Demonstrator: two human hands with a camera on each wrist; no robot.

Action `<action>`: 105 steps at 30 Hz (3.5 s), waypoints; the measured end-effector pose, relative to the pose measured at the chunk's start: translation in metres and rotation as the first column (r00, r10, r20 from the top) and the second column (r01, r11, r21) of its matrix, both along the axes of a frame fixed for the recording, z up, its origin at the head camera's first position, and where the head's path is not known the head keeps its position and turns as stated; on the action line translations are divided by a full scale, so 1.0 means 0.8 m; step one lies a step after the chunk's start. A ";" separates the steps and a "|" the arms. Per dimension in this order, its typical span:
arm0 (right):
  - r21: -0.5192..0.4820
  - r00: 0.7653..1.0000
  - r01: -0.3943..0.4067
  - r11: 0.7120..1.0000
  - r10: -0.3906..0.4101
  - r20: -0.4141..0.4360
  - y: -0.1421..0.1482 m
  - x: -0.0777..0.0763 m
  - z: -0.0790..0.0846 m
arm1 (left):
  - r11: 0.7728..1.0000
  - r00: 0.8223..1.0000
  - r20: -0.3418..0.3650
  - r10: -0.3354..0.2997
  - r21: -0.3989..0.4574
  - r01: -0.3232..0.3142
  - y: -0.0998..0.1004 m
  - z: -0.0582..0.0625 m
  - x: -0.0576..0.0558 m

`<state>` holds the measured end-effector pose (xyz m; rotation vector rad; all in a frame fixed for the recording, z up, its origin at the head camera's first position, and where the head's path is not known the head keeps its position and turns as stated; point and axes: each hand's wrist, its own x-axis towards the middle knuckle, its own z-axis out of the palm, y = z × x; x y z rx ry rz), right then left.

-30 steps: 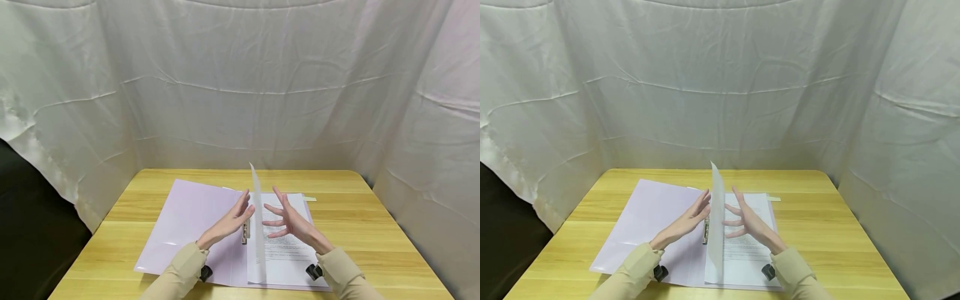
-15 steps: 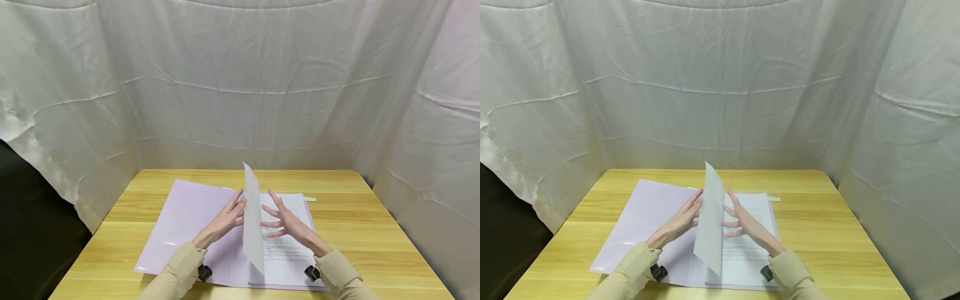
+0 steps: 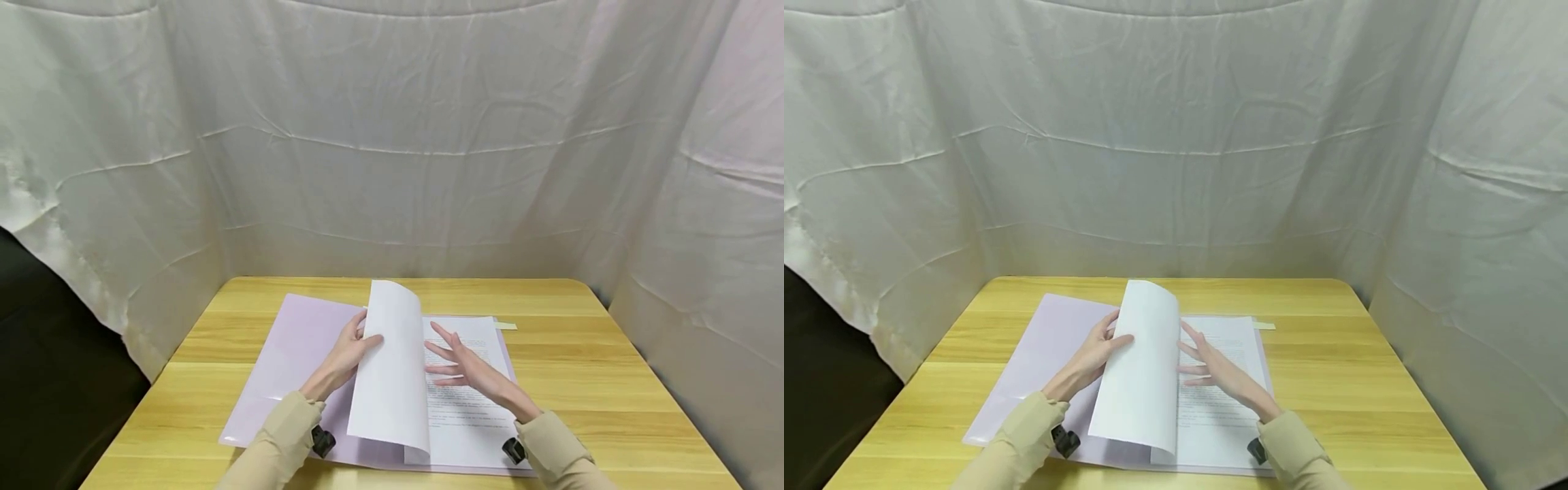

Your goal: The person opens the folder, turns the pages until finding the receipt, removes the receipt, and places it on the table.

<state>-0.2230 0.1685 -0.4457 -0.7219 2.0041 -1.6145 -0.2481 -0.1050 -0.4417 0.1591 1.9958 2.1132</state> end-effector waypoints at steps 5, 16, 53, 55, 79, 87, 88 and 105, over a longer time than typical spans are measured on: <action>0.009 1.000 -0.006 1.000 0.006 -0.001 0.007 -0.002 -0.004 | 0.991 0.998 0.014 0.067 -0.113 -0.065 -0.011 -0.006 -0.002; 0.079 0.999 0.034 0.996 -0.032 -0.022 0.033 -0.013 -0.008 | 0.928 0.997 0.007 0.078 -0.365 -0.070 -0.044 -0.020 -0.014; 0.426 0.842 0.454 0.782 -0.221 -0.492 0.084 -0.104 -0.059 | 0.420 0.958 -0.266 -0.110 -0.886 -0.197 -0.048 -0.045 -0.030; 0.431 0.830 0.466 0.773 -0.213 -0.516 0.084 -0.108 -0.060 | 0.427 0.954 -0.257 -0.156 -0.888 -0.169 -0.043 -0.046 -0.031; 0.482 0.763 0.587 0.650 -0.246 -0.598 0.085 -0.136 -0.070 | 0.574 0.920 -0.107 -0.377 -0.807 0.141 -0.011 -0.059 -0.038; 0.451 0.746 0.625 0.638 -0.316 -0.587 0.087 -0.143 -0.072 | 0.559 0.943 -0.056 -0.328 -0.816 0.146 0.000 -0.058 -0.035; 0.450 0.748 0.627 0.636 -0.327 -0.578 0.087 -0.143 -0.071 | 0.542 0.943 -0.049 -0.329 -0.828 0.146 0.001 -0.059 -0.034; 0.384 0.684 0.721 0.576 -0.503 -0.529 0.088 -0.142 -0.059 | 0.395 0.932 0.018 -0.361 -0.903 0.170 0.011 -0.060 -0.030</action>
